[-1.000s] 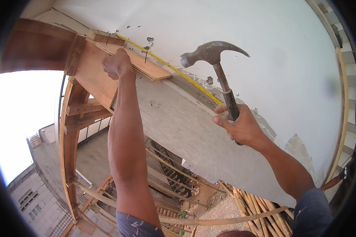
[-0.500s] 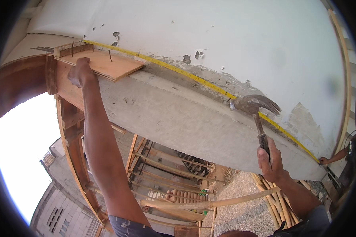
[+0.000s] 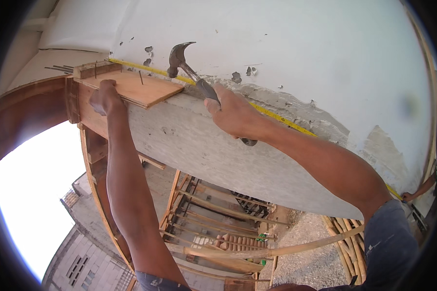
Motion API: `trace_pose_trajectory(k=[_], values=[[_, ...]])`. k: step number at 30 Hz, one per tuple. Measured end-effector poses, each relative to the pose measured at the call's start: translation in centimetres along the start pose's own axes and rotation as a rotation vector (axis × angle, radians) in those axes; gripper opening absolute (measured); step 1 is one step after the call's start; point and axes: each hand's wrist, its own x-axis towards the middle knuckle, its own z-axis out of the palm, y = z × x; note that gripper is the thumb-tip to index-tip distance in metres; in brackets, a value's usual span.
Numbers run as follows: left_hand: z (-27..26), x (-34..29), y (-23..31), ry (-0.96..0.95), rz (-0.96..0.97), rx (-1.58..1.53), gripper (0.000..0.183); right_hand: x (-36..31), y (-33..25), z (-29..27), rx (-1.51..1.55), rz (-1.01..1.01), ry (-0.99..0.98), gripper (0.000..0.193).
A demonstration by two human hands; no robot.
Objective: The person uses a hammer to drive nails into wooden planks attached to a concrete wall. They position the planks, hammer nails, and occasionally measure the wall with a tape measure. The work is performed on bamboo scaffolding at a construction site.
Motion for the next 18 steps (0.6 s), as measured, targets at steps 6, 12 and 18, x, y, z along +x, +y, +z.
trace_pose_trajectory(k=[6, 12, 18], values=[[0.0, 0.3, 0.4, 0.007, 0.052, 0.042, 0.032, -0.1, 0.9, -1.2, 0.122, 0.059, -0.005, 0.050], [0.0, 0.5, 0.7, 0.001, 0.058, 0.049, 0.035, -2.2, 2.5, -2.1, 0.131, 0.096, -0.024, 0.039], [0.0, 0.8, 0.5, 0.021, 0.053, 0.040, 0.032, -4.4, 3.6, -1.6, 0.138, 0.135, -0.118, 0.037]])
